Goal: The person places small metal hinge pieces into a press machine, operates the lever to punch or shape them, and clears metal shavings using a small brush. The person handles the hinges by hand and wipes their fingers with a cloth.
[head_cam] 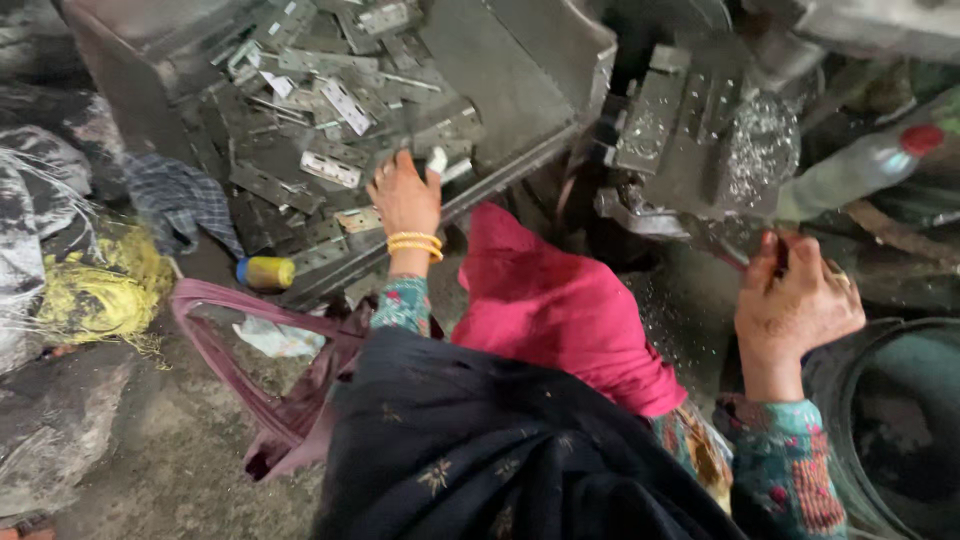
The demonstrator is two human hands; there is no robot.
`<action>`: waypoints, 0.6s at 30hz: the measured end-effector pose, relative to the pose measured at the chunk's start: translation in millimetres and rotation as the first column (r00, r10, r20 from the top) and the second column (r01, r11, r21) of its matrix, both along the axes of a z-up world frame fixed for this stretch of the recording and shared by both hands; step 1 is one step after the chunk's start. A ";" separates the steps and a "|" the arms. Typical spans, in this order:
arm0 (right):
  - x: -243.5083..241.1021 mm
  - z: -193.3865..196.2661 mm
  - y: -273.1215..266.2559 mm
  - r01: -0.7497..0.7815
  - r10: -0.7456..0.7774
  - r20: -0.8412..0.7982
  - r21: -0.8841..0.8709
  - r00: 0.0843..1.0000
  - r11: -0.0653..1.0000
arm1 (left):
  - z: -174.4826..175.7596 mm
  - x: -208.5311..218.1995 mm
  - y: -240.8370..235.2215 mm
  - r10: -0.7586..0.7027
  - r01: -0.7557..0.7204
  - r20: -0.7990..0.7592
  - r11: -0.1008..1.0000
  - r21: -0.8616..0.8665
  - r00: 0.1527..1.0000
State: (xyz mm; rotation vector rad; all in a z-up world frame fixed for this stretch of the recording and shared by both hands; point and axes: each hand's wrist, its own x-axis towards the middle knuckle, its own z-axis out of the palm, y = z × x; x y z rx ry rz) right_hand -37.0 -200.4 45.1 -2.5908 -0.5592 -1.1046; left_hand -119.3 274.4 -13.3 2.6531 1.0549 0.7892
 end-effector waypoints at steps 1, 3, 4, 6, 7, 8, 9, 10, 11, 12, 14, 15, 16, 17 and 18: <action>0.5 -3.3 1.1 -0.013 0.013 0.017 0.001 1.000 1.000 | 5.5 -4.0 -5.1 0.001 -0.001 -0.009 1.000 -0.020 1.000; -0.5 -6.3 -2.8 -0.065 0.065 0.015 0.011 0.998 0.998 | 16.9 -7.4 -10.5 0.017 -0.017 -0.006 0.999 -0.029 1.000; 0.4 -7.8 -2.6 -0.089 0.089 0.019 0.018 0.996 0.996 | 20.8 -7.3 -10.8 -0.019 0.017 -0.032 0.999 -0.039 0.999; 0.4 -12.6 -2.1 -0.102 0.100 0.029 0.060 0.995 0.993 | 21.2 -11.2 -6.7 -0.048 0.045 -0.061 0.998 -0.054 0.997; -0.9 -14.7 -3.4 -0.099 0.097 0.031 0.073 0.995 0.992 | 19.3 -10.4 -6.0 -0.080 0.078 -0.049 0.996 -0.040 0.996; 0.5 -16.6 -2.7 -0.092 0.089 0.039 0.079 0.995 0.993 | 17.5 -9.6 -4.8 -0.111 0.110 -0.037 0.994 -0.025 0.993; 0.4 -17.6 -3.9 -0.081 0.078 0.041 0.081 0.996 0.993 | 15.8 -8.4 -4.9 -0.119 0.118 -0.037 0.993 -0.025 0.992; 0.0 -18.3 -5.0 -0.070 0.067 0.044 0.083 0.997 0.994 | 14.6 -7.5 -5.1 -0.103 0.102 -0.029 0.994 -0.036 0.994; -0.2 -18.7 -5.0 -0.079 0.075 0.047 0.083 0.996 0.993 | 13.2 -8.6 -5.7 -0.084 0.083 -0.023 0.995 -0.047 0.996; -3.0 -18.1 -7.4 -0.078 0.074 0.047 0.080 0.996 0.994 | 12.7 -7.0 -5.7 -0.088 0.087 -0.025 0.995 -0.049 0.996; -4.7 -16.4 -4.7 -0.072 0.071 0.021 0.076 0.997 0.994 | 12.9 0.8 -3.4 -0.019 0.018 -0.041 0.999 -0.032 0.999; -5.8 -14.3 -3.8 -0.063 0.063 0.010 0.072 0.998 0.995 | 13.1 5.4 -1.8 -0.023 0.022 -0.036 0.999 -0.035 0.999; -7.0 -12.0 -3.0 -0.054 0.054 0.000 0.067 0.999 0.996 | 13.1 9.0 0.6 0.007 -0.009 -0.072 1.000 -0.022 0.997; -8.0 -10.0 -1.5 -0.041 0.041 -0.011 0.054 0.999 0.998 | 12.5 11.6 2.7 0.037 -0.038 -0.104 0.999 -0.008 0.994; -8.7 -7.6 -1.4 -0.032 0.033 -0.013 0.046 0.999 0.998 | 11.0 11.8 4.2 0.033 -0.034 -0.097 0.999 -0.009 0.995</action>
